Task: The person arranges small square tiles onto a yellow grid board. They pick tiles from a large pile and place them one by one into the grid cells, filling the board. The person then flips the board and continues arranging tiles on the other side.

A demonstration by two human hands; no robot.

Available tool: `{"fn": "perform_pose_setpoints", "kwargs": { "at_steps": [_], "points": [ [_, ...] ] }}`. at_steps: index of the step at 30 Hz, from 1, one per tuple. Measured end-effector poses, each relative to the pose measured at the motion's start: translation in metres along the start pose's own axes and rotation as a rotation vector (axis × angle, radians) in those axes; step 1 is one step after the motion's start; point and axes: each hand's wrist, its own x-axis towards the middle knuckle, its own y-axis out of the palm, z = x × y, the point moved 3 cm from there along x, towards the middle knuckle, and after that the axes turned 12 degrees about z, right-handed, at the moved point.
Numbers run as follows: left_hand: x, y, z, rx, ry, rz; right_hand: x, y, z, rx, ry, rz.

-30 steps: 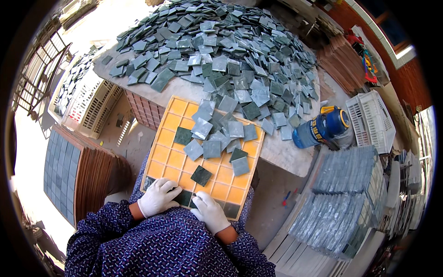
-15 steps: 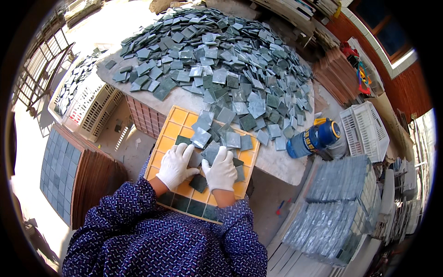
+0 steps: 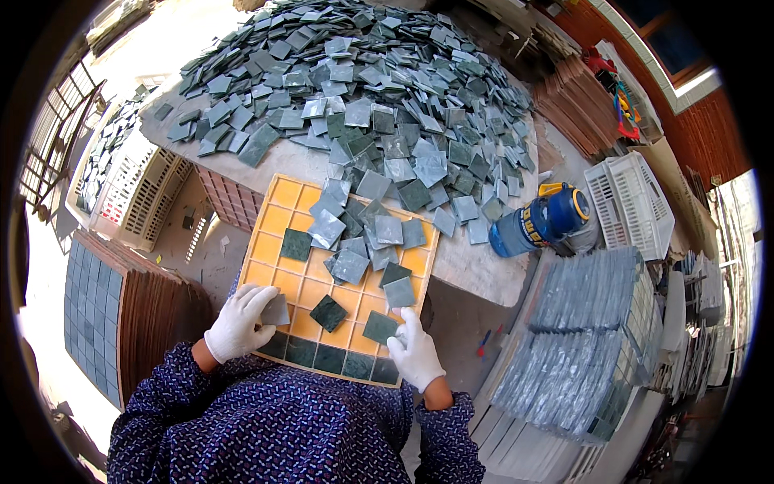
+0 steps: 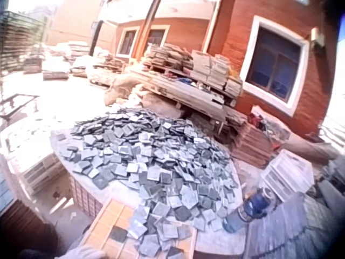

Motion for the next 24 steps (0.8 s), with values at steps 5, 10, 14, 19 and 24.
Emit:
{"fn": "perform_pose_setpoints", "kwargs": {
  "at_steps": [5,10,14,19,24],
  "points": [
    [-0.022,-0.002,0.014,0.138,0.009,-0.051,0.001,-0.01,-0.006,-0.448,-0.147,-0.094],
    [-0.028,-0.002,0.026,0.125,-0.089,-0.086,-0.004,0.005,0.005,-0.485,0.0,-0.14],
    [-0.026,0.001,0.027,0.184,-0.089,-0.033,-0.008,0.032,-0.004,-0.842,-0.11,-0.338],
    [-0.025,-0.022,0.034,0.054,-0.03,0.012,-0.014,0.021,-0.006,-0.734,-0.177,-0.33],
    [-0.025,-0.041,0.057,-0.154,-0.062,0.095,-0.027,-0.002,-0.005,-0.682,-0.239,-0.33]
  ]
}}
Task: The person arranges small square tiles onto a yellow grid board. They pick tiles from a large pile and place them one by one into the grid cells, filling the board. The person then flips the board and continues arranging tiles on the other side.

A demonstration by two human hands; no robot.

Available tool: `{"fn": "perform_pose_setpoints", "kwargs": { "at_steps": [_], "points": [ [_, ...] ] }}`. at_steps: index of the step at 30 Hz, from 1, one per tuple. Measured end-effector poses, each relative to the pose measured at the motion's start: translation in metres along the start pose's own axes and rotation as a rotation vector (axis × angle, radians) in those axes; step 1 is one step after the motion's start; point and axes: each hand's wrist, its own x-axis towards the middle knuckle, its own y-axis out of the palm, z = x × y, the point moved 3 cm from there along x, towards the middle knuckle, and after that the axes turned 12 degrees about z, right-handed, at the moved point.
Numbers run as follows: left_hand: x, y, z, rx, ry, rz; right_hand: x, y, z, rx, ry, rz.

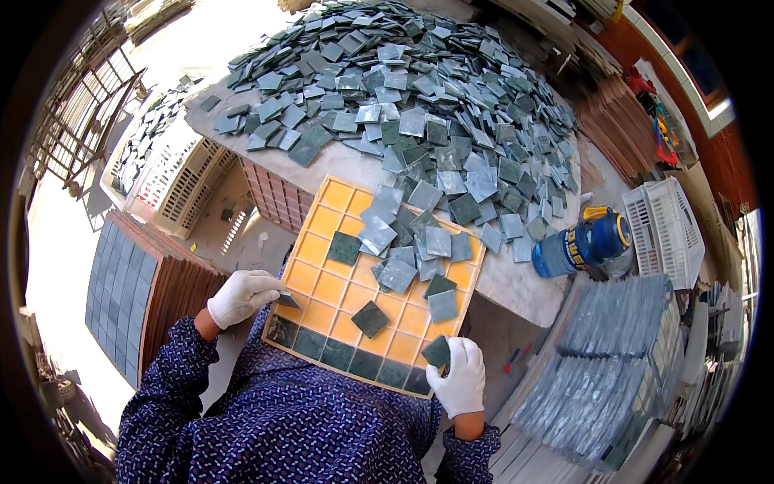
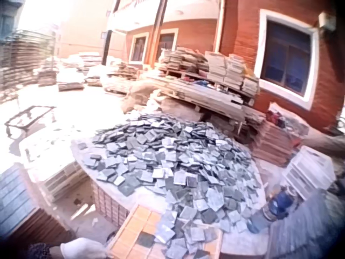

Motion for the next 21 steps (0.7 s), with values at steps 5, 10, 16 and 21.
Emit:
{"fn": "perform_pose_setpoints", "kwargs": {
  "at_steps": [5,10,16,21],
  "points": [
    [0.009,0.007,-0.002,0.099,-0.029,-0.11,-0.003,-0.002,-0.006,-0.053,-0.062,0.093],
    [0.011,0.023,-0.006,0.248,-0.121,-0.114,0.0,0.002,-0.01,-0.032,-0.154,0.18],
    [0.003,0.018,-0.012,0.177,-0.058,0.01,-0.005,0.001,-0.018,0.028,-0.019,0.223],
    [0.0,0.025,-0.014,0.161,-0.075,0.011,-0.008,0.018,-0.02,0.241,0.127,0.219]
  ]
}}
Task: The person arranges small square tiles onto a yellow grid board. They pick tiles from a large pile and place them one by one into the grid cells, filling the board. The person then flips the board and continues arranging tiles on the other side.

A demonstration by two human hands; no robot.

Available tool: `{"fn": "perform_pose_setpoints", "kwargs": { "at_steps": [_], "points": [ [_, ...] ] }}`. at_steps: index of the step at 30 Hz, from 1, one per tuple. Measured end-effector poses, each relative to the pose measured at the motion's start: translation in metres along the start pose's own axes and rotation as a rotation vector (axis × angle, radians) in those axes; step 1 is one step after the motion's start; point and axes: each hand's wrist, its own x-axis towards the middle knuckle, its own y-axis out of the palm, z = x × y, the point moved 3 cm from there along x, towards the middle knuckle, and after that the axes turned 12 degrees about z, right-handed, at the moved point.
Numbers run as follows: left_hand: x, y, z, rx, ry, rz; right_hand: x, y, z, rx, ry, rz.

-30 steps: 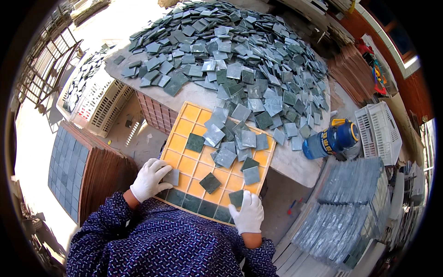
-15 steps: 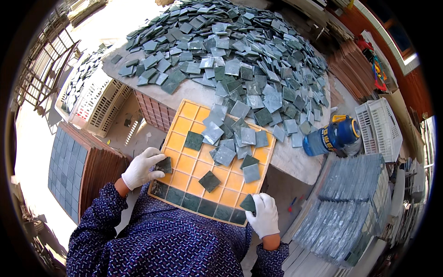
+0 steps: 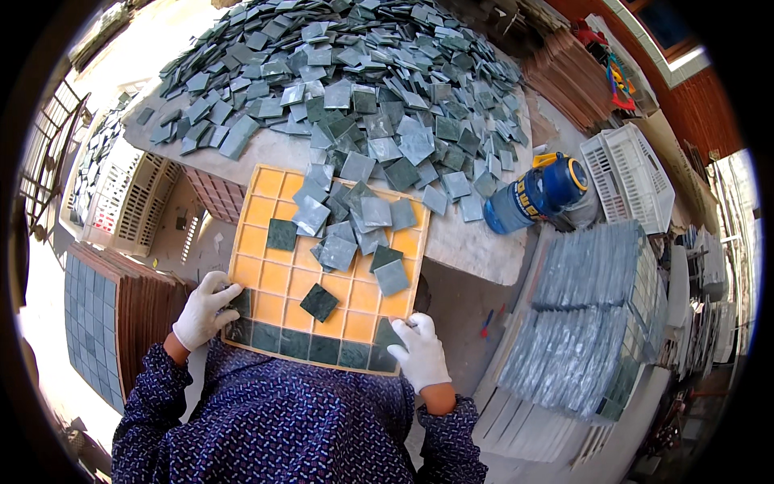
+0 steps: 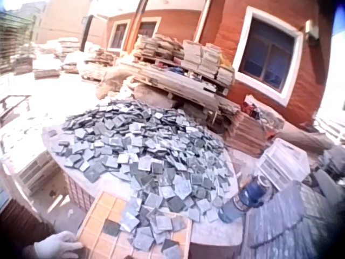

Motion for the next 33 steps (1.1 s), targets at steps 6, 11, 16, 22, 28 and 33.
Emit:
{"fn": "perform_pose_setpoints", "kwargs": {
  "at_steps": [6,11,16,22,28,33],
  "points": [
    [-0.001,0.003,-0.005,0.03,0.022,-0.023,0.008,-0.003,0.009,-0.09,0.004,0.001],
    [-0.004,0.012,0.003,0.071,0.01,-0.105,0.002,-0.009,0.013,-0.183,-0.052,-0.063],
    [-0.003,0.011,0.006,0.096,0.113,-0.086,0.004,-0.007,0.014,-0.195,-0.085,-0.04],
    [0.004,0.004,-0.008,0.137,0.079,-0.1,0.009,-0.008,0.016,-0.067,0.021,-0.076],
    [-0.01,-0.006,-0.041,-0.321,-0.014,-0.156,0.012,-0.015,0.032,0.202,-0.025,-0.096],
    [0.003,0.035,-0.098,-0.72,0.295,0.119,0.017,0.017,0.107,0.474,-0.254,0.279]
  ]
}}
